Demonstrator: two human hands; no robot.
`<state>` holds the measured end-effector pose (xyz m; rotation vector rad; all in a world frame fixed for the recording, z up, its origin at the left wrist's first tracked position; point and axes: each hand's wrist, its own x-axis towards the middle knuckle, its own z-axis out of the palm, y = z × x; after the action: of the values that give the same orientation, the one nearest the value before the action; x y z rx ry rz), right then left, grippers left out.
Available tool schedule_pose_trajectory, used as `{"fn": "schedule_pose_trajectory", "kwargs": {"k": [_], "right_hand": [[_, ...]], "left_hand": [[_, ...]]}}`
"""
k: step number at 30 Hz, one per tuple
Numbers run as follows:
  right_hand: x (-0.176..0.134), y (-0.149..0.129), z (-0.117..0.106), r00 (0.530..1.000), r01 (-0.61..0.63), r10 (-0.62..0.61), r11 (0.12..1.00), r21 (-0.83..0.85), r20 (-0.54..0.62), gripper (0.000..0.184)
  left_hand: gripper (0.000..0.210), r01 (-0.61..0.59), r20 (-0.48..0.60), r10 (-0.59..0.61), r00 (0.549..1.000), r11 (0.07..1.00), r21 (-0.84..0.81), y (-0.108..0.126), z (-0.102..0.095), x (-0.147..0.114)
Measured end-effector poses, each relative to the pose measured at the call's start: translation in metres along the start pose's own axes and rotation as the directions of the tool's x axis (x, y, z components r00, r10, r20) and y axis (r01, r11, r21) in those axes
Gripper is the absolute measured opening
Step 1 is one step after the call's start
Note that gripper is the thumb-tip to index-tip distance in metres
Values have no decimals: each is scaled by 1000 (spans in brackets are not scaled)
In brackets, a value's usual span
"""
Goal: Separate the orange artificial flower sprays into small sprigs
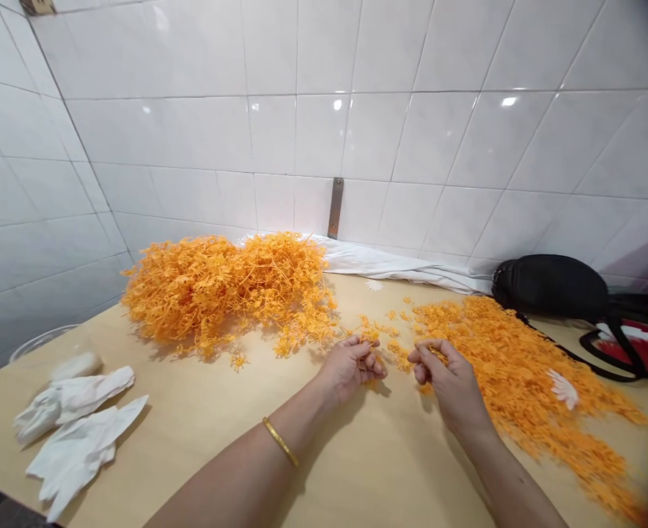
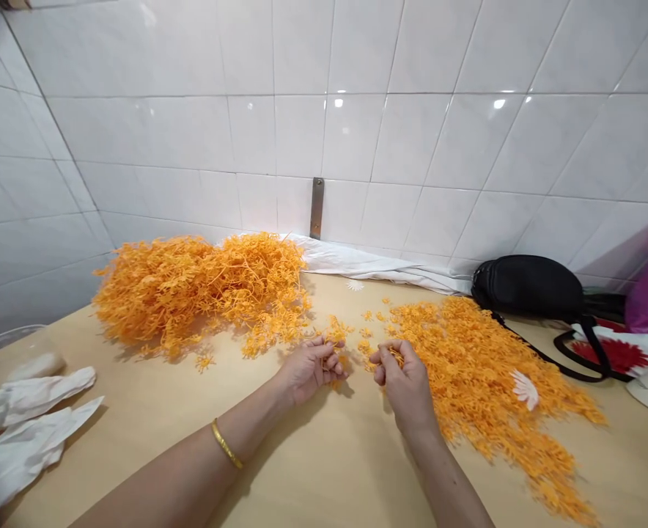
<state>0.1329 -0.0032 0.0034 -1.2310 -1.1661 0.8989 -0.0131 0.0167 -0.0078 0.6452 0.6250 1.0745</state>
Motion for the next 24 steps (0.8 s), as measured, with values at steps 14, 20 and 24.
{"fn": "schedule_pose_trajectory", "kwargs": {"k": [14,20,24], "right_hand": [[-12,2,30,991,-77,68,994,75,114,41],[-9,12,24,988,-9,15,999,-39,155,31],[-9,16,22,981,9,9,996,-92,193,32]], "left_hand": [[14,-196,137,162,977,935,295,-8,11,-8],[11,-92,50,81,995,961,262,-6,2,-4],[12,-56,11,55,998,968,245,-8,-2,1]]}}
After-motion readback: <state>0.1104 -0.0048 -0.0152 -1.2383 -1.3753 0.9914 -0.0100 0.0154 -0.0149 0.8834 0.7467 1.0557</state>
